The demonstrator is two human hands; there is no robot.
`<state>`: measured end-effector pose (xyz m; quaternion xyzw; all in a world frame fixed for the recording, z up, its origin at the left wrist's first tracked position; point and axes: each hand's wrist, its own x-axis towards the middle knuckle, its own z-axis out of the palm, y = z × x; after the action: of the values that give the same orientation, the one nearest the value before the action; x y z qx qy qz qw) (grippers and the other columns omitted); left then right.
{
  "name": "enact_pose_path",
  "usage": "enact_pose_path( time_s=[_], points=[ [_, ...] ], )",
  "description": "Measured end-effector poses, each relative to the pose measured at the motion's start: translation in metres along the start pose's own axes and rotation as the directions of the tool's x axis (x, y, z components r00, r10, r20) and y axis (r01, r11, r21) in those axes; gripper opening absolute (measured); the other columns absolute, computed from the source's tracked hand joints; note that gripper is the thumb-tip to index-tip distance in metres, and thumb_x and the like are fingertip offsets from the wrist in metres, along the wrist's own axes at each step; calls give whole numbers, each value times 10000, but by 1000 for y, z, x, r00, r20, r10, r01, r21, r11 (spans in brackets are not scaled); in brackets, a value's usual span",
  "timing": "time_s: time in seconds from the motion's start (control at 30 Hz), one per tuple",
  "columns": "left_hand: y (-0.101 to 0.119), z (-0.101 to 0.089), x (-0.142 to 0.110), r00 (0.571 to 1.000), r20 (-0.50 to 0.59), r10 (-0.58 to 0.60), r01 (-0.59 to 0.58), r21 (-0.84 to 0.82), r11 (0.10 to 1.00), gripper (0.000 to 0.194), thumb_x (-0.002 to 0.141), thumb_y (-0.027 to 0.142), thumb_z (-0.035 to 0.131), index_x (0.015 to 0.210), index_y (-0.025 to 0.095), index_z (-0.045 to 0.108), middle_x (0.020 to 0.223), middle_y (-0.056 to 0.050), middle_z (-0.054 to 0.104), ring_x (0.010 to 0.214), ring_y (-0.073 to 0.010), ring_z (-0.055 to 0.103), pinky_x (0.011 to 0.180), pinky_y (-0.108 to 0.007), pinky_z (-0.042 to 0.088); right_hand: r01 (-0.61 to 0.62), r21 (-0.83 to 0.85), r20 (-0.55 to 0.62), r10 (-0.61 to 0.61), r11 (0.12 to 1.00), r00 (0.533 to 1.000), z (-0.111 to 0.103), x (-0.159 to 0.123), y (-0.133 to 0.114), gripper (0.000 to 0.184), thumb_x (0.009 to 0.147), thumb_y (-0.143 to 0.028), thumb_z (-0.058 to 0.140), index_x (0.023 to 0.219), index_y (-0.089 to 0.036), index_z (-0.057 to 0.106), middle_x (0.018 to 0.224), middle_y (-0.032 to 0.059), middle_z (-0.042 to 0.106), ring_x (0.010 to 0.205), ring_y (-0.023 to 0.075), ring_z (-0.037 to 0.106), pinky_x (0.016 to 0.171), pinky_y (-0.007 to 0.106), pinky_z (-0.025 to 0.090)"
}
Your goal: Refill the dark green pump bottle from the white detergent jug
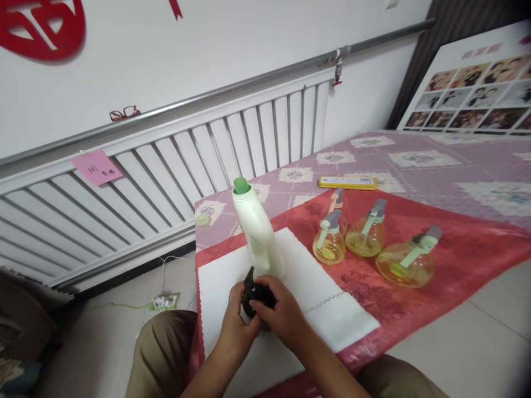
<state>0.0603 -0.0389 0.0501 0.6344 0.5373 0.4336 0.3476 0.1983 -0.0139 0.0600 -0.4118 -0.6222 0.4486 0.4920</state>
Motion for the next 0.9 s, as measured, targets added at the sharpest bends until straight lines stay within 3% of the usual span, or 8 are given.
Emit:
enact_pose_path(
  time_s=[0.23,0.47,0.57,0.7,0.9],
  points=[
    [3,-1,1,1000,-6,-19,19,1,1000,514,744,211,600,1239,215,459,1208,-75,551,1148,-242,525,1019,-422,392,-46,-3,-22,46,999,999,1,1,-3,327,663,-119,655,960,-253,624,977,9,641,957,217,599,893,385,453],
    [6,-26,3,962,260,-82,108,-88,990,685,706,120,599,1340,248,374,1358,-91,487,1276,-242,449,1092,-440,322,-31,-27,-21,30,999,999,0,1,-5,326,652,-136,688,957,-231,620,975,19,635,945,218,594,888,384,443],
    [7,-30,6,982,165,-94,113,-112,987,575,731,194,604,1276,248,430,1298,-86,530,1238,-246,479,1046,-437,362,-24,-44,-20,23,999,1000,-1,1,-6,316,649,-142,696,940,-234,619,966,14,629,940,213,586,882,376,439],
    [16,-23,12,995,-55,-83,84,33,996,363,694,238,649,1041,233,544,1053,-34,610,1047,-229,570,935,-396,428,-20,-62,-18,19,998,1000,-2,0,-7,313,636,-126,681,924,-229,615,937,9,615,907,203,583,851,358,447],
    [24,-13,18,991,-119,-62,76,116,990,217,695,277,652,887,222,565,867,7,600,865,-192,580,846,-364,471,35,-85,-18,-37,996,999,-3,0,-3,331,636,-139,670,953,-214,610,1004,44,621,979,224,574,904,387,438]
  ],
)
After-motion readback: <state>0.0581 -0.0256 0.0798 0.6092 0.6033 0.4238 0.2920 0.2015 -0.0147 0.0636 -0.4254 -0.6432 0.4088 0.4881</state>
